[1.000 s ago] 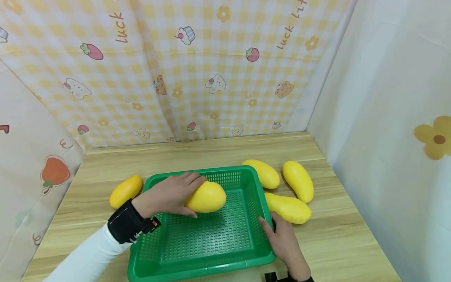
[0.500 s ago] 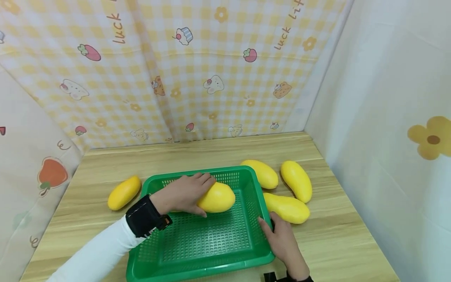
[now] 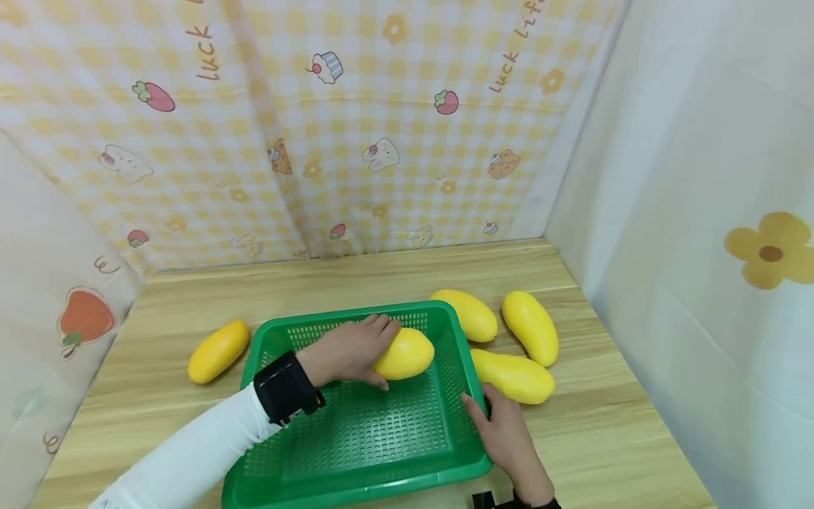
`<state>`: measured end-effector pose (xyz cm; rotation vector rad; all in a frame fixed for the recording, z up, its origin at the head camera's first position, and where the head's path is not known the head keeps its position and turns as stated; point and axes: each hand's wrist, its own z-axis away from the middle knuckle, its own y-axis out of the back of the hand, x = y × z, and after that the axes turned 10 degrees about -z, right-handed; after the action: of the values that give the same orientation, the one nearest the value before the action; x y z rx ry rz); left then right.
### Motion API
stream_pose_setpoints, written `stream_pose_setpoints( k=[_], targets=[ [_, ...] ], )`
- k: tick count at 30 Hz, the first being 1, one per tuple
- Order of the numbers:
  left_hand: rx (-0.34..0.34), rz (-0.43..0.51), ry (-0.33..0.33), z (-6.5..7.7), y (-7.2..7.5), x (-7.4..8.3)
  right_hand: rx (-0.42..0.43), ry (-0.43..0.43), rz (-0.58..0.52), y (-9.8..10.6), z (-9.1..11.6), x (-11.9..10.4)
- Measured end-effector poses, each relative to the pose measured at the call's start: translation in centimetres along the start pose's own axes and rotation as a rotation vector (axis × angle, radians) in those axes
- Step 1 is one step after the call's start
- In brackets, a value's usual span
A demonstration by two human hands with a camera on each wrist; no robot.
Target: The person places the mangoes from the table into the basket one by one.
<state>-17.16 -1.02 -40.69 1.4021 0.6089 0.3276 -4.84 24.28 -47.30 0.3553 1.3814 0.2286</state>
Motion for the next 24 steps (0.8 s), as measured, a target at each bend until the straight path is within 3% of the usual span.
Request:
stream_pose_setpoints(
  k=[9,18,24],
  targets=[
    [0.067,-0.081,-0.026,-1.4,-2.0,0.2,-0.002,0.014,-0.016,0.0,0.1,0.2],
    [0.033,-0.107,-0.004,-2.5,-3.8,0.7,0.001,0.015,-0.009,0.1,0.1,0.3],
    [0.052,-0.260,0.021,-2.8,-4.4,1.5,0.000,0.010,-0.023,0.0,0.0,0.4]
  ],
)
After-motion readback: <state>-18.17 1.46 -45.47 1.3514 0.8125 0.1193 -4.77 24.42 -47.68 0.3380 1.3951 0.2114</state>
